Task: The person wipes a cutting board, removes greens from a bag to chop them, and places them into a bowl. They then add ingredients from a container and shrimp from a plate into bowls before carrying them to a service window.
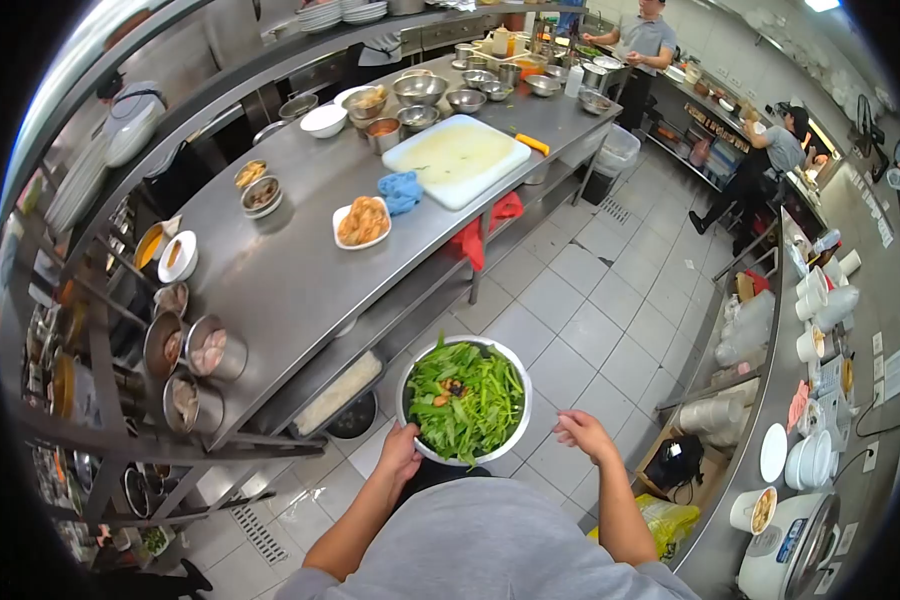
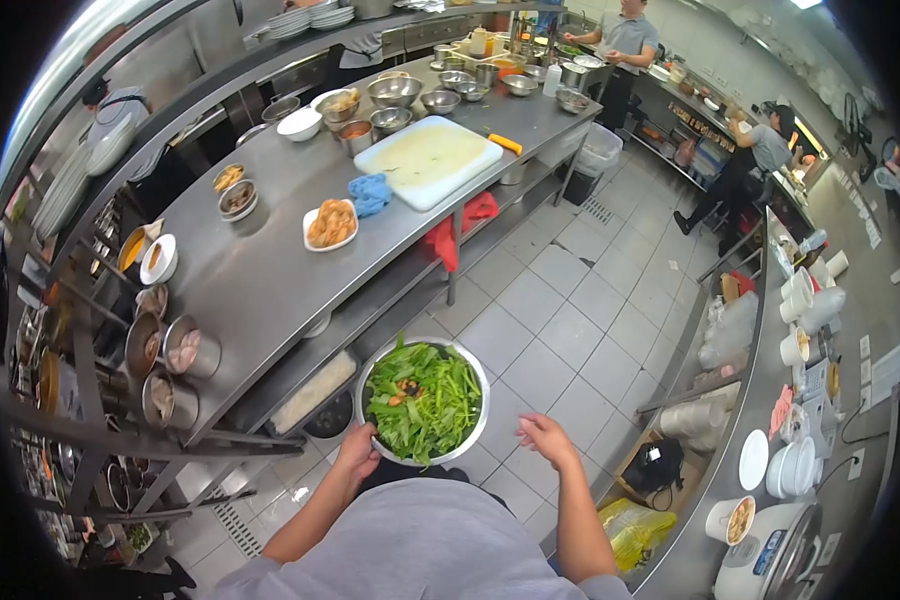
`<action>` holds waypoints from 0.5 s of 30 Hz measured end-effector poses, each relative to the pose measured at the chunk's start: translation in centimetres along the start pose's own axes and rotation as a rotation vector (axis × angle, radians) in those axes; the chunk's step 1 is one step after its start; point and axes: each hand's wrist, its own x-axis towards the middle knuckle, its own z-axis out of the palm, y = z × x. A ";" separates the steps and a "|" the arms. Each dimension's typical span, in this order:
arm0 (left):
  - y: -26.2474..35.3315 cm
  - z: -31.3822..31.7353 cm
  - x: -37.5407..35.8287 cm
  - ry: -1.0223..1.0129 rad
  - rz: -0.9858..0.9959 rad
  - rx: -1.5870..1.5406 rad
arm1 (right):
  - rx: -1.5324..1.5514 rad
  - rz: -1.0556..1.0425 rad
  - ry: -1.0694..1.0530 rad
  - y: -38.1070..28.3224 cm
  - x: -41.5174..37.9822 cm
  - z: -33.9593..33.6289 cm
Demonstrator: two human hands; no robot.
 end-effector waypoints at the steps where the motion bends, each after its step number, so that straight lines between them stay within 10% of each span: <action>1: 0.7 2.0 1.8 -0.004 -0.005 -0.003 | 0.083 -0.029 -0.054 -2.3 1.4 0.3; 15: 23.2 26.7 28.2 -0.538 0.043 0.340 | 0.482 -0.153 0.251 -27.4 24.7 -8.7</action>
